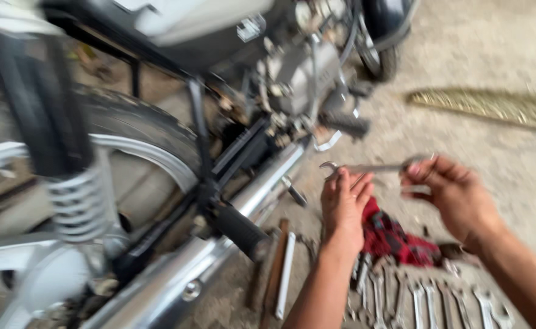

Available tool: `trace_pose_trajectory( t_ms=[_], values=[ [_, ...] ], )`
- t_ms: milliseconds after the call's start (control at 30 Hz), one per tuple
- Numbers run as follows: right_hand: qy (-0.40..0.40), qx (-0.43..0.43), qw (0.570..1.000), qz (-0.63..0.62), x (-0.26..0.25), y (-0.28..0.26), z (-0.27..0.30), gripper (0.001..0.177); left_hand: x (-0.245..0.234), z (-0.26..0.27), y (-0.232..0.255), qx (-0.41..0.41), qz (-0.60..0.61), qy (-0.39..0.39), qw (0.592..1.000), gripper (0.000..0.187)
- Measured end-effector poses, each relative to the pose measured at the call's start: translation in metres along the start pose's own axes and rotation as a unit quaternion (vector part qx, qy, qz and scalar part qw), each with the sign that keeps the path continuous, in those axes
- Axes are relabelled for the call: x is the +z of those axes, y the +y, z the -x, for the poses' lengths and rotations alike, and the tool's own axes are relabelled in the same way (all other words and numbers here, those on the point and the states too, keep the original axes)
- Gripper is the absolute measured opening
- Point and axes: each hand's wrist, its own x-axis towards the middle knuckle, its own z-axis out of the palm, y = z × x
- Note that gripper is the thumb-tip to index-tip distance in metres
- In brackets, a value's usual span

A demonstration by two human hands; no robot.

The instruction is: The person uses wrenches to loosen and remove parts from the engine area of a motorcycle, then reaches for different tools and small components laid out on a cloth on the floor.

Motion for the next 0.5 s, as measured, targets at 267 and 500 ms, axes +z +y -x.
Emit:
trace_pose_trajectory(
  t_ms=[267, 500],
  values=[
    [-0.094, -0.366, 0.822, 0.425, 0.141, -0.176, -0.05, 0.017, 0.043, -0.039, 0.069, -0.031, -0.106, -0.011, 0.994, 0.028],
    [-0.186, -0.443, 0.709, 0.516, 0.226, -0.184, -0.1, 0.018, 0.027, -0.019, 0.117, 0.017, -0.458, -0.064, 0.887, 0.033]
  ],
)
